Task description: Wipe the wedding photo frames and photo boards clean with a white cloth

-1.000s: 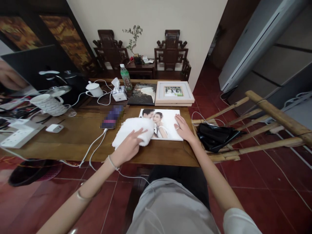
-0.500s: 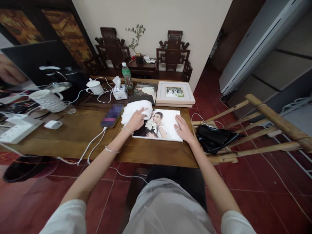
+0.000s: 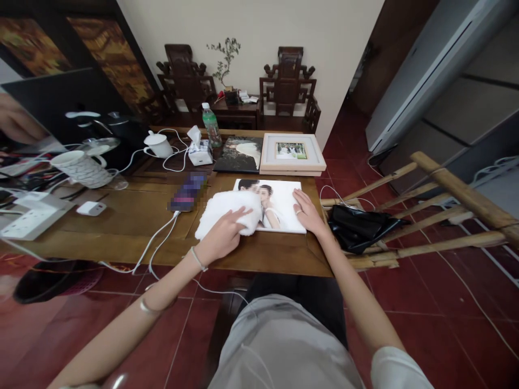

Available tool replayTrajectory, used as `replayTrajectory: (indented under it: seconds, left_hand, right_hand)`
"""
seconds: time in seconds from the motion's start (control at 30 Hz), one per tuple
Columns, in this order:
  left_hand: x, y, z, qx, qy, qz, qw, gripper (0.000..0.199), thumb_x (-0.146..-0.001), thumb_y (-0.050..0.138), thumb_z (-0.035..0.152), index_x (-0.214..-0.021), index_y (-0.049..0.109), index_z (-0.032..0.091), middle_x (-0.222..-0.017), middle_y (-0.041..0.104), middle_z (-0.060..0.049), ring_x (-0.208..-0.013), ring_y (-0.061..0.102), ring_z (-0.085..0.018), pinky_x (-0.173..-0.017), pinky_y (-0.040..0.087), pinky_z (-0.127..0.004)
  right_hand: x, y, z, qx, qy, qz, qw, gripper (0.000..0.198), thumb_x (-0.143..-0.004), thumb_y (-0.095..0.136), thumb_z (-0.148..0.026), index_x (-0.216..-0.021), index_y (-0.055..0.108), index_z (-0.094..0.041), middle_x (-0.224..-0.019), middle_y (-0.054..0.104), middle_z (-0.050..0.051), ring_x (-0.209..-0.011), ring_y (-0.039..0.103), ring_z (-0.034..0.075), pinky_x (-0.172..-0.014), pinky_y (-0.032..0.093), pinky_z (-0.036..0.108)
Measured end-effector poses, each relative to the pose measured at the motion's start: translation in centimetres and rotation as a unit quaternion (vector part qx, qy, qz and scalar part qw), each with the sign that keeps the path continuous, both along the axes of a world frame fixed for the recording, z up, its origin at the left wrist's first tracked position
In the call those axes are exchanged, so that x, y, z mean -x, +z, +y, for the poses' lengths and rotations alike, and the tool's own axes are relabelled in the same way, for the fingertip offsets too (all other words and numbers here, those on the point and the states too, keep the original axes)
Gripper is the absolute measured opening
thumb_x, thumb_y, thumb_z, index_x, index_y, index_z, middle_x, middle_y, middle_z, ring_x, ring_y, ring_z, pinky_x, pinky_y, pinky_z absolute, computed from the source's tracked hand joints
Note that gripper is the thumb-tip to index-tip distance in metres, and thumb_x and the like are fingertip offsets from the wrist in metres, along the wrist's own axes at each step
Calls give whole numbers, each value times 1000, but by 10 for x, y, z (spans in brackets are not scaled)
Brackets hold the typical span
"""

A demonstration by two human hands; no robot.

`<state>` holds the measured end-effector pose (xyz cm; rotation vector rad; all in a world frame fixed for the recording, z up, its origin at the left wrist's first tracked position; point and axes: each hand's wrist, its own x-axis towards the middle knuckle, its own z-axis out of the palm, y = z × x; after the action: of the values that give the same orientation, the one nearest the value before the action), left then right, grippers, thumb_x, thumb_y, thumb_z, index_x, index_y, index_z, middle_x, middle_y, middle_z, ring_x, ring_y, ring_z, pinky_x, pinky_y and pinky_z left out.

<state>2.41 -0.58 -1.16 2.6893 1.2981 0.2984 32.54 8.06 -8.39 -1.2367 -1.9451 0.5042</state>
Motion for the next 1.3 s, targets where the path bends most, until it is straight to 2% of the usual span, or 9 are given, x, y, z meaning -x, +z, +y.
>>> replayTrajectory:
  seconds: [0.17, 0.27, 0.37, 0.47, 0.7, 0.8, 0.9, 1.17, 1.3]
  left_hand:
    - [-8, -9, 70, -12, 40, 24, 999, 43, -73, 38, 3, -100, 71, 12, -149, 41, -11, -143, 29, -27, -116, 27, -51]
    - [-11, -12, 108, -5, 78, 31, 996, 43, -76, 38, 5, -105, 68, 14, -154, 34, -10, -145, 22, -32, -113, 21, -64]
    - [-16, -11, 119, 2, 95, 48, 994, 43, -77, 39, 5, -107, 67, 17, -156, 30, -8, -146, 15, -36, -106, 16, -75]
    - [-20, -6, 98, 2, 59, 72, 996, 42, -77, 38, 3, -104, 68, 15, -155, 31, -8, -145, 17, -36, -106, 21, -73]
    - [-18, 8, -11, 16, -37, 91, 995, 47, -70, 38, -3, -95, 72, 17, -155, 31, -2, -145, 20, -34, -112, 26, -63]
    - [-18, 11, -27, 23, -54, 101, 993, 45, -69, 39, -3, -93, 72, 17, -156, 29, -2, -145, 21, -34, -112, 27, -63]
    - [-19, 11, -6, 20, -46, 93, 994, 47, -73, 38, -2, -101, 71, 16, -155, 32, -4, -144, 23, -33, -111, 29, -62]
    - [-23, 3, 117, 5, 16, 82, 996, 44, -80, 35, 4, -111, 65, 12, -141, 50, -16, -142, 29, -29, -108, 31, -60]
    - [-49, 4, 118, -11, 36, 81, 996, 44, -81, 37, 5, -113, 65, 13, -148, 42, -14, -142, 27, -35, -105, 30, -68]
  right_hand:
    - [-1, 0, 0, -4, -4, -7, 1000, 50, -89, 43, -29, -138, 50, -21, -148, 45, 8, -141, 34, 25, -119, 25, 51]
    - [-1, 1, -1, -2, -3, -16, 1000, 50, -89, 42, -28, -138, 50, -17, -148, 45, 10, -141, 34, 25, -119, 26, 49]
    - [-1, 2, -1, -4, -2, -15, 1000, 50, -89, 42, -27, -138, 50, -19, -148, 45, 9, -141, 34, 25, -119, 25, 51]
    - [0, 2, -1, -8, -2, -12, 1000, 50, -90, 43, -28, -139, 50, -20, -148, 45, 9, -141, 34, 25, -119, 25, 51]
    - [1, 2, -2, -5, -2, -15, 1000, 50, -90, 43, -29, -138, 50, -17, -148, 45, 11, -141, 34, 25, -119, 25, 49]
    - [1, 2, -2, -10, -1, -13, 1000, 50, -90, 43, -27, -139, 50, -19, -148, 45, 10, -141, 34, 25, -119, 25, 50]
    - [0, 0, -1, -15, -1, -14, 1000, 50, -89, 43, -26, -138, 50, -18, -147, 45, 11, -141, 35, 25, -118, 26, 52]
    - [0, -1, 0, -15, -1, -21, 1000, 50, -89, 42, -25, -138, 50, -18, -148, 45, 11, -141, 34, 25, -118, 27, 52]
    - [0, -2, 1, -16, -6, -32, 999, 50, -90, 40, -25, -138, 50, -15, -147, 45, 13, -141, 34, 25, -118, 26, 50]
